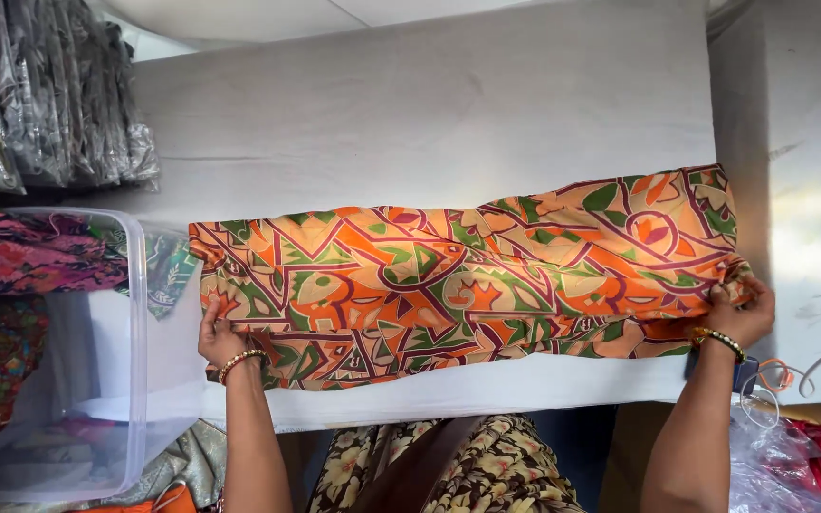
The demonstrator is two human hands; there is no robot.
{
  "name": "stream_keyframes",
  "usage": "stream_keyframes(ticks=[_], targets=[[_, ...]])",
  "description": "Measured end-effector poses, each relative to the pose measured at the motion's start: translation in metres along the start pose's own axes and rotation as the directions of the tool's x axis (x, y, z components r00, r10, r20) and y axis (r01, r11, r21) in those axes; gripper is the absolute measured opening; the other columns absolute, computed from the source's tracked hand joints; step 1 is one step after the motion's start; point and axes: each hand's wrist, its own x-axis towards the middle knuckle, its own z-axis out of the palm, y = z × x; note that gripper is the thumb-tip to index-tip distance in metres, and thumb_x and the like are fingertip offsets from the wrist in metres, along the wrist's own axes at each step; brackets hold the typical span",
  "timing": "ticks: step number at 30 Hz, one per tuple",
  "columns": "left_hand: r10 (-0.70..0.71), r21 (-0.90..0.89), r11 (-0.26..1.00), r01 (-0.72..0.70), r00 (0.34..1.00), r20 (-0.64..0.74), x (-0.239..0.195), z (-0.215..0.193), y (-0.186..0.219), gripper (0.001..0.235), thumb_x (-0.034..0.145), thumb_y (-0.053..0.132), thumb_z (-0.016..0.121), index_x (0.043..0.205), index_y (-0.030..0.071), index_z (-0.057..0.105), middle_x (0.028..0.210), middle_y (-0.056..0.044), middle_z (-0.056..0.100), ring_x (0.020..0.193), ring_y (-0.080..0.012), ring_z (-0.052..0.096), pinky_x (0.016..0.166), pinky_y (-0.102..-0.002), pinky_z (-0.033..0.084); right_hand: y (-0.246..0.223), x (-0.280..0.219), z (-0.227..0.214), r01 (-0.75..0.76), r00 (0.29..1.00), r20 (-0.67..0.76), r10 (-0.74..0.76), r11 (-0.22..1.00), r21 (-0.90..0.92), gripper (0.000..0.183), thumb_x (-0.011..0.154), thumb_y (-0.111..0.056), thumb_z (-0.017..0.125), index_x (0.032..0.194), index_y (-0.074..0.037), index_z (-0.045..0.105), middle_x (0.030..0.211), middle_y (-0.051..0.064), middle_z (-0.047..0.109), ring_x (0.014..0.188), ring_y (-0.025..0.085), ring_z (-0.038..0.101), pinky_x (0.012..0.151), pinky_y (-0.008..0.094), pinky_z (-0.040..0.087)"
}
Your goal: The person folds a large piece of orange patterned fabric on a white table. They smooth the fabric, fold it in half lengthwise, and then fold it multiple times into a compact rectangular shape. The person handles the fabric by hand throughout the process.
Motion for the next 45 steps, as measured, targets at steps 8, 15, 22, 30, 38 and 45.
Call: stream_keyframes(ticks=[8, 15, 22, 30, 38, 45], targets=[[-0.086, 0.065, 0.993, 0.101, 0.975, -0.206, -0.033, -0.063, -0.014, 0.031, 0.096, -0.009, 0.052, 0.116, 0.003, 0.072, 0.106, -0.013, 0.073, 0.065, -0.0200, 0.067, 0.052, -0.031, 0.057, -0.018, -0.022, -0.059, -0.021, 0.958, 0.197, 0.208, 0.737, -0.675, 0.040, 0.078, -0.028, 0.091, 0.116, -0.019, 0.079, 0.105, 0.012, 0.076, 0.095, 0.034, 0.071, 0.085, 0.046, 0.055], [-0.110, 0.014, 0.993, 0.120, 0.946, -0.306, -0.041, -0.076, -0.015, 0.028, 0.091, -0.015, 0.054, 0.110, -0.006, 0.072, 0.104, -0.017, 0.076, 0.070, -0.0155, 0.077, 0.055, -0.027, 0.065, -0.048, -0.004, -0.059, -0.113, 0.912, 0.195, 0.362, 0.676, -0.728, 0.037, 0.076, -0.029, 0.085, 0.113, -0.025, 0.081, 0.106, 0.011, 0.078, 0.099, 0.035, 0.072, 0.088, 0.046, 0.055], [-0.102, 0.004, 0.994, 0.105, 0.970, -0.220, 0.014, -0.014, -0.013, 0.024, 0.091, -0.010, 0.059, 0.111, -0.002, 0.070, 0.084, -0.011, 0.068, 0.055, -0.0147, 0.062, 0.042, -0.026, 0.050, -0.034, 0.062, 0.024, -0.180, 0.907, 0.244, 0.344, 0.839, -0.513, 0.029, 0.077, -0.018, 0.084, 0.106, -0.017, 0.079, 0.096, 0.008, 0.078, 0.080, 0.021, 0.075, 0.076, 0.036, 0.058], [-0.260, 0.178, 0.953, 0.246, 0.964, 0.061, 0.039, 0.053, 0.007, 0.051, 0.093, 0.005, 0.065, 0.138, 0.022, 0.049, 0.100, -0.010, 0.070, 0.073, -0.0176, 0.064, 0.064, -0.035, 0.058, -0.114, 0.070, 0.080, -0.011, 0.943, 0.290, 0.164, 0.885, -0.466, 0.039, 0.087, -0.031, 0.086, 0.115, -0.008, 0.073, 0.107, 0.017, 0.074, 0.096, 0.035, 0.072, 0.083, 0.045, 0.054], [0.111, 0.596, -0.049, -0.801, 0.589, 0.800, 0.002, 0.116, 0.039, 0.064, 0.084, 0.039, 0.080, 0.142, 0.025, 0.058, 0.142, -0.009, 0.057, 0.131, -0.0340, 0.049, 0.114, -0.059, 0.034, -0.132, 0.059, 0.145, 0.724, 0.662, 0.649, -0.375, 0.543, -0.425, 0.071, 0.074, -0.009, 0.075, 0.143, -0.023, 0.063, 0.148, 0.005, 0.058, 0.138, 0.030, 0.049, 0.104, 0.060, 0.036], [-0.379, 0.617, -0.351, -0.704, 0.710, 0.594, 0.044, 0.107, 0.044, 0.052, 0.086, 0.046, 0.079, 0.134, 0.031, 0.064, 0.121, 0.000, 0.075, 0.135, -0.0186, 0.054, 0.125, -0.060, 0.018, -0.117, 0.074, 0.143, 0.651, 0.708, 0.705, -0.036, 0.421, -0.632, 0.041, 0.089, -0.021, 0.072, 0.129, -0.030, 0.070, 0.135, 0.003, 0.063, 0.139, 0.031, 0.045, 0.112, 0.061, 0.030]])
